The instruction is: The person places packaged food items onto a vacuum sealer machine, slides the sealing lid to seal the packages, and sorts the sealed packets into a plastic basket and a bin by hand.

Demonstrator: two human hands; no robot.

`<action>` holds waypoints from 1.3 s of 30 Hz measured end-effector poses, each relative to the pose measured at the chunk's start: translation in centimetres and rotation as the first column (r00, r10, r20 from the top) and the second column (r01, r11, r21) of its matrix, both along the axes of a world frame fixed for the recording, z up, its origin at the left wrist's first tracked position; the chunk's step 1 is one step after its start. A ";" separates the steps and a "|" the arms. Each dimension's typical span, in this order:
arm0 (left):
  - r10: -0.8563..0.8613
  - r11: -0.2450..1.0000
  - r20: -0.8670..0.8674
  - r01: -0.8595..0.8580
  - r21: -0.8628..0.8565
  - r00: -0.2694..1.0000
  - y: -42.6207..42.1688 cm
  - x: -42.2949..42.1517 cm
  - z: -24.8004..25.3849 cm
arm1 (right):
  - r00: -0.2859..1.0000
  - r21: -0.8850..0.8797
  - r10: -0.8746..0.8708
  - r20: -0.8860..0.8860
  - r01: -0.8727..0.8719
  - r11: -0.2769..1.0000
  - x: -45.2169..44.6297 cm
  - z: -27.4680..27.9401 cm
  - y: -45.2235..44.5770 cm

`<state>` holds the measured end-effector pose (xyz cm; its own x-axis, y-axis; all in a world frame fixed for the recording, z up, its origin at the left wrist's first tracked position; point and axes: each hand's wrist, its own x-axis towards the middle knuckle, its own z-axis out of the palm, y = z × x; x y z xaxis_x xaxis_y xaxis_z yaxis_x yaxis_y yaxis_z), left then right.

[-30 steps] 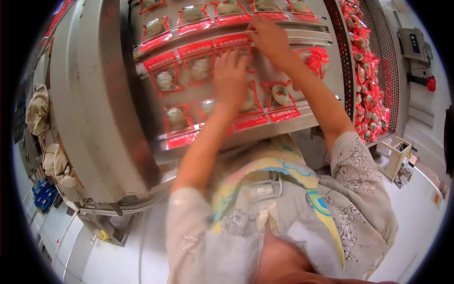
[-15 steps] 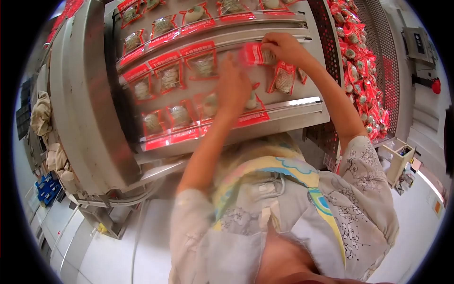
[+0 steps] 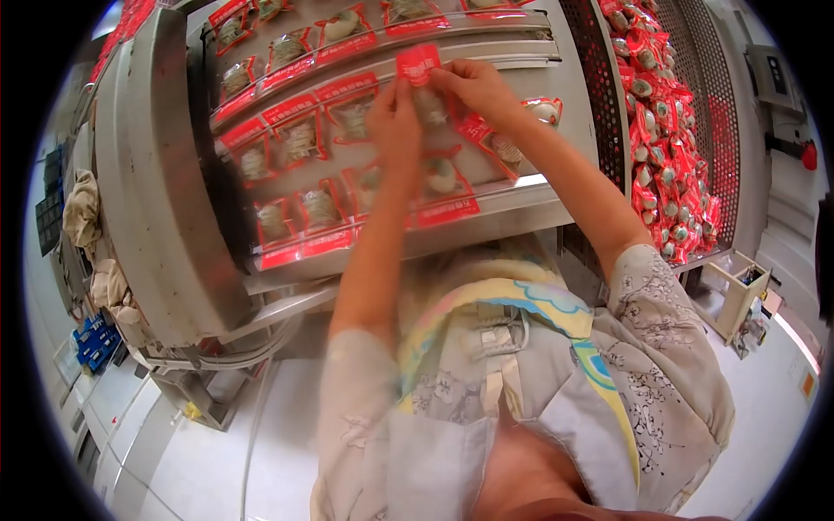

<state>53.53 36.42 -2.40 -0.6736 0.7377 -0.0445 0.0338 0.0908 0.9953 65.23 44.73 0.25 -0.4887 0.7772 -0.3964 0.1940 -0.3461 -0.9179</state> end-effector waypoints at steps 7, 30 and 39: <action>-0.050 0.959 0.164 0.094 -0.269 0.985 -1.2 -1.6 -3.3 | 0.905 -0.101 0.159 0.396 -0.130 0.986 1.2 -3.5 1.1; -0.132 0.991 -0.620 0.116 -0.067 0.773 -3.1 1.9 2.1 | 0.969 0.125 -0.153 0.195 0.131 0.984 1.2 -5.1 0.4; -0.340 0.926 -0.814 0.316 -0.204 0.471 -1.8 0.1 -0.1 | 0.811 0.774 -0.311 0.496 -0.250 0.581 -1.9 -2.1 2.9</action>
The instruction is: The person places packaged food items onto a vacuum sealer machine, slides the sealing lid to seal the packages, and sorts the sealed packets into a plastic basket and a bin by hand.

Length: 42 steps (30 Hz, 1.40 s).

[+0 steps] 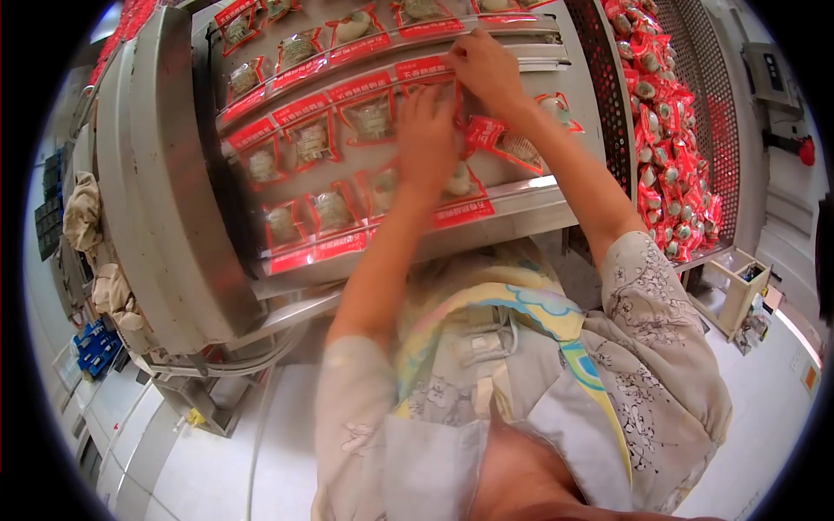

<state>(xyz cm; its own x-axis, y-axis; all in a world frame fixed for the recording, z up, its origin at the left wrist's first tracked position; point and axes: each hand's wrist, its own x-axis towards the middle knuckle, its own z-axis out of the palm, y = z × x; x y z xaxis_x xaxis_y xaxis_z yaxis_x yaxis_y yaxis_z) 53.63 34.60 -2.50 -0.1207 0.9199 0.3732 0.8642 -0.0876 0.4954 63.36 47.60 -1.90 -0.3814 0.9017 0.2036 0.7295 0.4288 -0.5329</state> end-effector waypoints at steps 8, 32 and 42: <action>-0.017 0.996 0.099 0.009 0.083 0.995 -0.7 1.3 1.5 | 0.847 -0.451 0.520 0.110 -0.424 0.785 9.5 0.0 -2.1; 0.455 0.886 0.801 -0.108 -0.451 0.390 4.7 8.2 -1.5 | 0.985 -0.519 -0.153 0.085 0.175 0.837 12.1 -0.1 0.7; 0.647 0.762 0.744 0.094 -0.641 -0.170 6.0 6.2 -3.7 | 0.974 -0.548 -0.183 0.133 0.226 0.805 11.2 -0.6 1.5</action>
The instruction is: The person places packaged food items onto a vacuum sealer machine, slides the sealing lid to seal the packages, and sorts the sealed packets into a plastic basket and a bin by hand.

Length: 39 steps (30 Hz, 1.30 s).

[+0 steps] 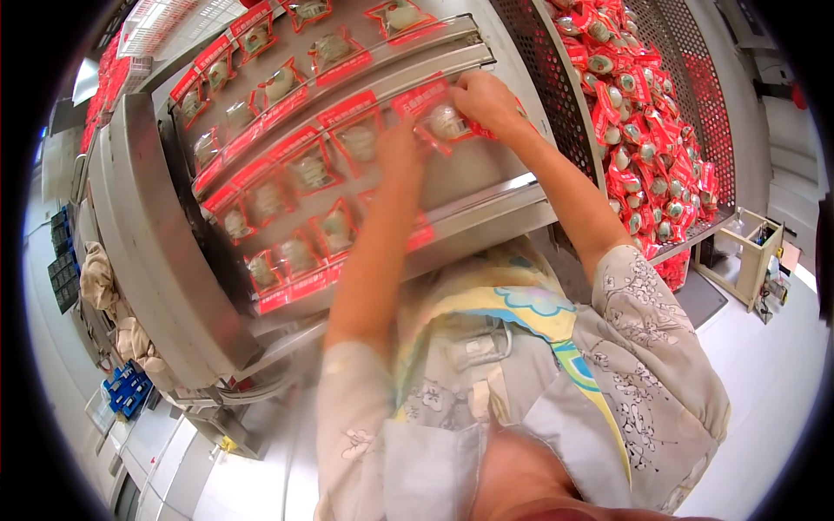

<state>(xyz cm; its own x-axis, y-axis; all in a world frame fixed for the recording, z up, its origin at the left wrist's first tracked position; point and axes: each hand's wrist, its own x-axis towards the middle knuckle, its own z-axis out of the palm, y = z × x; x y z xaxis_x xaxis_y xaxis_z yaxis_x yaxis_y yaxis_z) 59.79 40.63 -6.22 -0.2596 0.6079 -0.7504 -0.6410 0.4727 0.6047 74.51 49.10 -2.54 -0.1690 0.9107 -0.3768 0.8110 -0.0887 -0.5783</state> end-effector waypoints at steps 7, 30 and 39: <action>0.086 0.979 -0.294 -0.026 0.201 0.952 0.2 1.7 1.1 | 0.878 -0.218 -0.256 -0.404 0.180 0.959 -0.1 -2.8 0.5; 0.159 0.701 -0.981 0.687 0.191 0.110 -2.0 3.2 4.5 | 0.783 0.623 0.607 0.139 -0.545 0.561 8.1 2.9 -6.0; -0.747 0.500 -0.584 0.848 -0.175 0.319 -1.7 5.5 4.0 | 0.923 0.589 0.357 -0.145 -0.209 0.781 9.6 4.3 -10.9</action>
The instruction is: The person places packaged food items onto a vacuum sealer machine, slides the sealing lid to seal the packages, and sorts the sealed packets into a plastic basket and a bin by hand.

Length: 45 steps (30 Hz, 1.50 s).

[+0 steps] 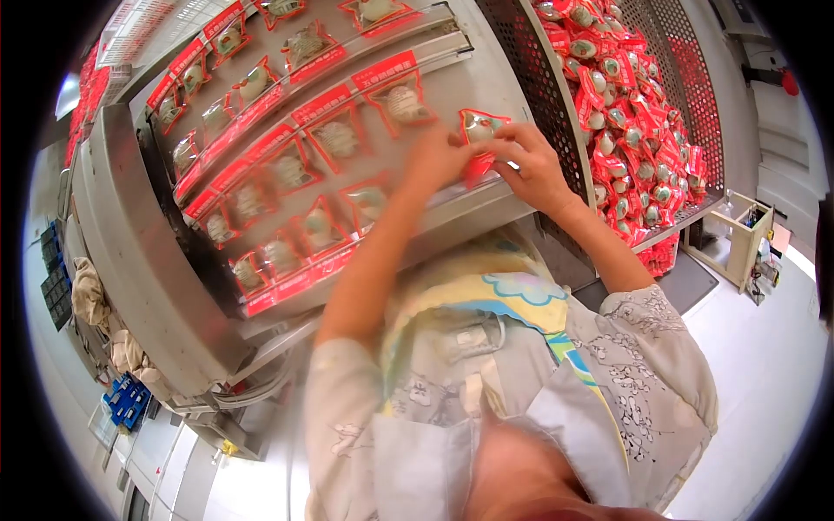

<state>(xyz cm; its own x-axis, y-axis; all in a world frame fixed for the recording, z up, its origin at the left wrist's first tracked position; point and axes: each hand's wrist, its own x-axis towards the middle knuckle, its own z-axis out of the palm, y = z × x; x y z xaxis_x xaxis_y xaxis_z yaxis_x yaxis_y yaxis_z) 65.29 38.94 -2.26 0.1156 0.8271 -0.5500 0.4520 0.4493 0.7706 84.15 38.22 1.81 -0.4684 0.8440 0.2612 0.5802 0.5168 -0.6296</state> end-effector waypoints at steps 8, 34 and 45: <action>0.334 0.846 0.412 -0.078 -0.527 0.848 -0.6 -0.1 1.2 | 0.893 -0.993 -0.451 0.005 0.058 0.103 2.9 -0.1 -0.6; -0.123 0.970 -0.664 0.230 0.075 0.737 -6.1 -3.8 3.3 | 0.977 -0.608 0.183 0.113 -0.078 0.790 -2.0 -4.4 1.9; 0.043 0.996 -0.500 0.004 0.093 0.865 -6.5 -4.4 2.7 | 0.949 -0.783 0.262 0.178 -0.025 0.621 -1.4 -4.1 3.0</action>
<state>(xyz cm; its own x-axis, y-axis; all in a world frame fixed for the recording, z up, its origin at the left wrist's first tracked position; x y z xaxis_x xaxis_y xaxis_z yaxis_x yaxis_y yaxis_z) 60.87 32.43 0.49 -0.1723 0.8740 -0.4544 0.7796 0.4029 0.4795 82.80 41.21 -2.34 -0.5477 0.5947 -0.5886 0.7362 0.0081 -0.6768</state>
